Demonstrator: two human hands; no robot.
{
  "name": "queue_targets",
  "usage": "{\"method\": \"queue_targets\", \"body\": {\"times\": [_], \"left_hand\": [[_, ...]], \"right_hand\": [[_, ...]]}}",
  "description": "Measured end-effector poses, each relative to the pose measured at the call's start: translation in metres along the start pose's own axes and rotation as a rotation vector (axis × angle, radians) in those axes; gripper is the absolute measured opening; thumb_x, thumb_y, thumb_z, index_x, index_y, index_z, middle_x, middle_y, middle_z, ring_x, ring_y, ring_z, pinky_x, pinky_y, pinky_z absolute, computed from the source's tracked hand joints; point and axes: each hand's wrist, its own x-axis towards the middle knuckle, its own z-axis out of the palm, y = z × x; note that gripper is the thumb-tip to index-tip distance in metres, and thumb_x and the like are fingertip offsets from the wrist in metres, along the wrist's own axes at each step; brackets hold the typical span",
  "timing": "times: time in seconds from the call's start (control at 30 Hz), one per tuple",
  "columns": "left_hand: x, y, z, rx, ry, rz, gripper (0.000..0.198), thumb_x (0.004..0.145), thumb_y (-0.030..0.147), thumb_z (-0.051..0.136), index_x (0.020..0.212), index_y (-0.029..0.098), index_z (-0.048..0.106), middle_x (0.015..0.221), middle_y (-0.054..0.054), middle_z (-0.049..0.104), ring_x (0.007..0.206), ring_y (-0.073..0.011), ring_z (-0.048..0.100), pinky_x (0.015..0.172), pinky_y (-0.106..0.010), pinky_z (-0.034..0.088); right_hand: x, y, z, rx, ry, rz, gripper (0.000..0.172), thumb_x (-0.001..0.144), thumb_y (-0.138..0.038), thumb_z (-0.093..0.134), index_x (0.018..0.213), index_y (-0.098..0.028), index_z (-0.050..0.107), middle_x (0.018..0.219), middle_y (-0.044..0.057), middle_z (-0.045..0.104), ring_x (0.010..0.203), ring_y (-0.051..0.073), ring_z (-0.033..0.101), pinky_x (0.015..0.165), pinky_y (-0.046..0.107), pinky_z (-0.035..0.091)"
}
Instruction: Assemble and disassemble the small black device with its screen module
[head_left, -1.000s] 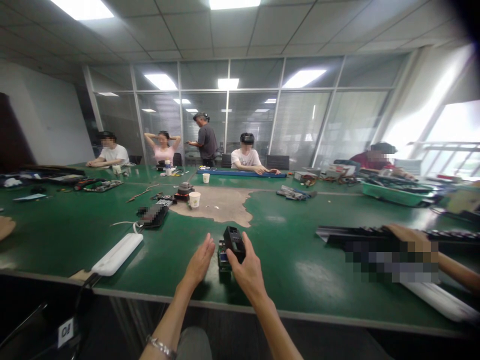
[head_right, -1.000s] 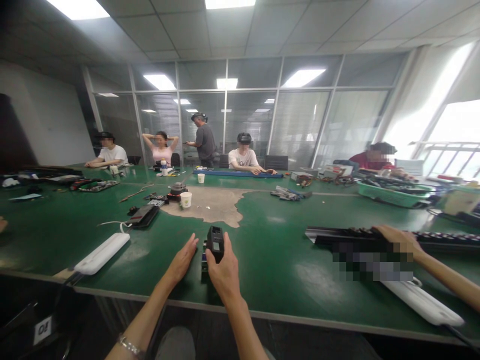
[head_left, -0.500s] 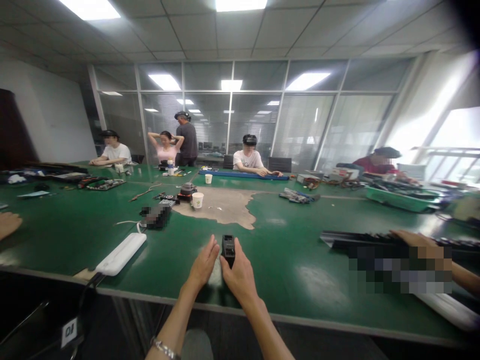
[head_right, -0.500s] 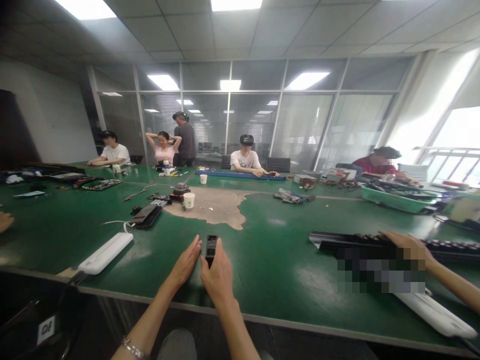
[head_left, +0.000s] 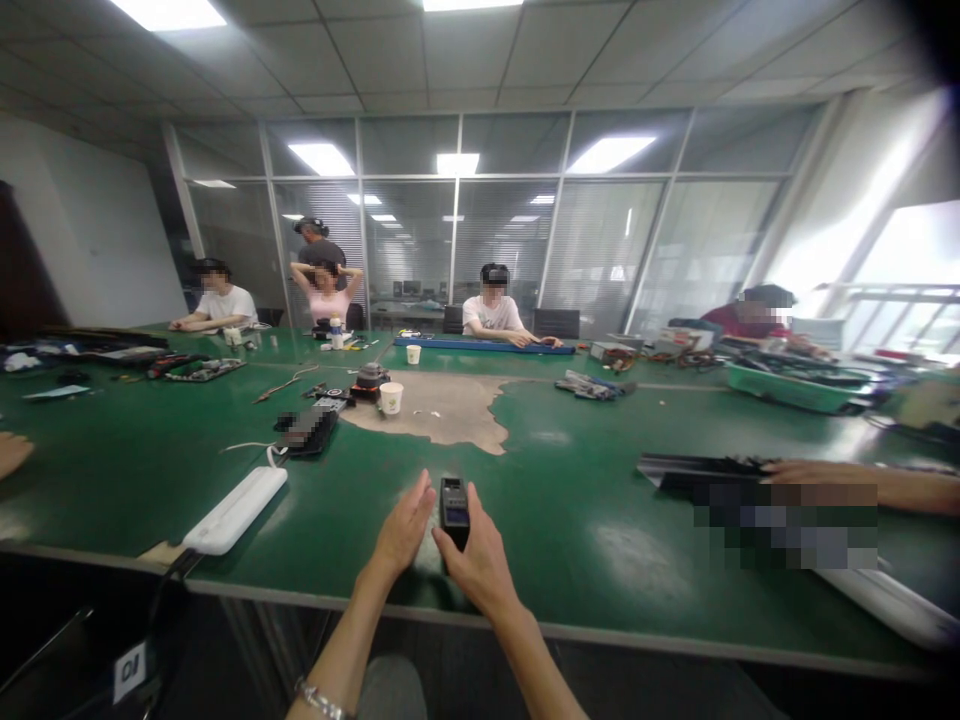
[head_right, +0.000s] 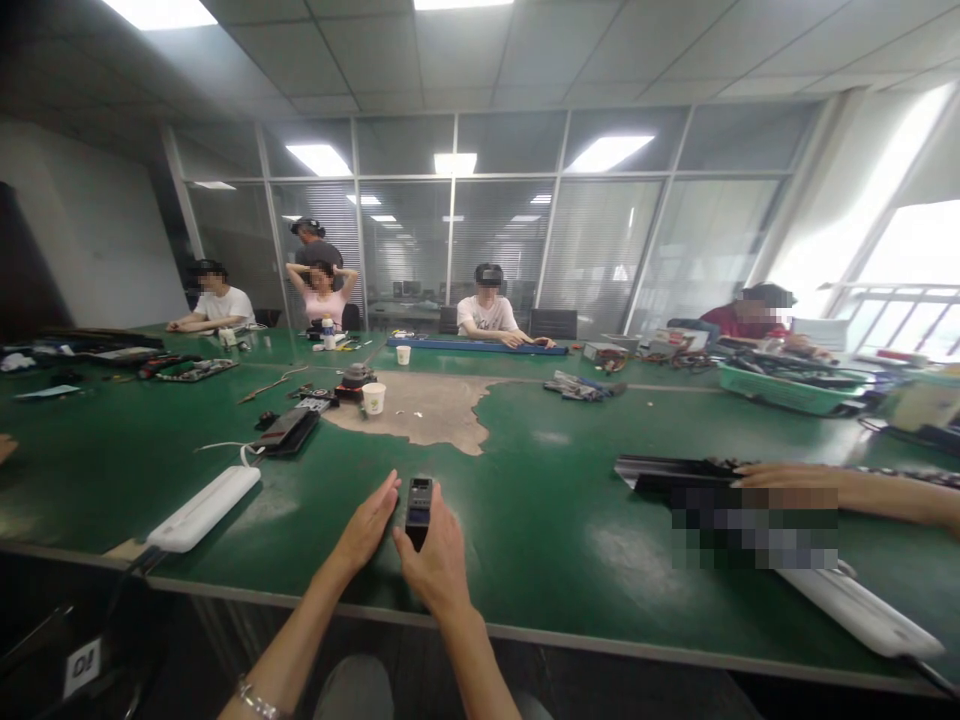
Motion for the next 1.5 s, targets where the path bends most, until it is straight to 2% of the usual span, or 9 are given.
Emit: {"method": "queue_targets", "body": {"times": [0.1,0.27,0.37,0.53,0.7,0.9,1.03,1.3,1.5], "left_hand": [[0.000,0.002,-0.001,0.032,-0.011,-0.001,0.070,0.090,0.064,0.029,0.143,0.017,0.035,0.144,-0.010,0.043,0.134,-0.0229,0.038,0.113,-0.036,0.025],[-0.001,0.003,-0.001,0.067,-0.006,0.002,0.070,0.091,0.063,0.029,0.143,0.017,0.035,0.142,-0.010,0.046,0.133,-0.0229,0.040,0.112,-0.036,0.027],[0.001,0.000,0.000,0.039,-0.003,-0.001,0.069,0.091,0.062,0.029,0.143,0.017,0.033,0.143,-0.010,0.044,0.133,-0.0223,0.040,0.113,-0.036,0.026],[0.001,0.000,0.000,0.005,-0.002,-0.024,0.070,0.090,0.063,0.033,0.143,0.018,0.034,0.146,-0.008,0.039,0.137,-0.0225,0.033,0.115,-0.037,0.021],[-0.001,0.004,0.000,-0.009,0.006,-0.022,0.069,0.090,0.063,0.032,0.144,0.019,0.031,0.146,-0.008,0.038,0.138,-0.0227,0.031,0.116,-0.038,0.021],[-0.002,0.005,-0.001,0.003,0.015,-0.016,0.071,0.091,0.063,0.029,0.145,0.018,0.028,0.146,-0.009,0.038,0.137,-0.0230,0.033,0.115,-0.038,0.021],[-0.003,0.007,-0.002,0.008,0.015,-0.013,0.071,0.091,0.063,0.028,0.146,0.018,0.027,0.148,-0.008,0.035,0.139,-0.0224,0.029,0.116,-0.037,0.020],[-0.003,0.008,-0.001,-0.002,0.010,-0.016,0.071,0.091,0.063,0.028,0.146,0.019,0.027,0.148,-0.008,0.034,0.138,-0.0222,0.031,0.116,-0.037,0.020],[-0.002,0.006,0.000,-0.011,0.017,-0.020,0.072,0.091,0.063,0.029,0.146,0.017,0.026,0.147,-0.010,0.037,0.138,-0.0226,0.031,0.116,-0.037,0.020]], "right_hand": [[-0.003,0.001,0.004,-0.049,0.012,-0.006,0.070,0.083,-0.032,0.051,0.144,-0.011,0.025,0.135,0.016,0.050,0.119,0.028,0.052,0.097,0.044,0.043],[-0.002,-0.004,0.005,-0.021,0.011,0.058,0.068,0.081,-0.032,0.053,0.142,-0.010,0.031,0.131,0.016,0.053,0.117,0.028,0.054,0.096,0.042,0.043],[0.007,-0.012,-0.005,0.083,0.017,0.106,0.068,0.082,-0.035,0.053,0.141,-0.010,0.032,0.132,0.015,0.052,0.120,0.027,0.052,0.099,0.041,0.042],[0.029,-0.021,-0.033,0.163,0.095,0.136,0.069,0.083,-0.043,0.052,0.141,-0.011,0.033,0.137,0.016,0.048,0.126,0.026,0.046,0.103,0.042,0.038],[0.032,0.006,-0.050,0.083,0.139,0.195,0.073,0.083,-0.048,0.051,0.142,-0.011,0.031,0.138,0.016,0.046,0.126,0.028,0.046,0.103,0.044,0.038],[0.009,0.047,-0.043,-0.045,0.059,0.228,0.074,0.085,-0.049,0.047,0.143,-0.006,0.029,0.132,0.019,0.051,0.122,0.030,0.048,0.099,0.043,0.040],[0.001,0.052,-0.040,-0.060,0.035,0.208,0.074,0.086,-0.048,0.046,0.144,-0.007,0.025,0.132,0.018,0.051,0.121,0.029,0.048,0.100,0.043,0.040],[-0.002,0.053,-0.039,-0.104,0.002,0.171,0.073,0.085,-0.043,0.048,0.144,-0.007,0.025,0.131,0.018,0.051,0.118,0.028,0.051,0.100,0.043,0.039],[-0.005,0.058,-0.036,-0.093,0.058,0.093,0.077,0.082,-0.044,0.052,0.145,-0.009,0.023,0.144,0.015,0.038,0.130,0.027,0.039,0.107,0.043,0.034]]}}
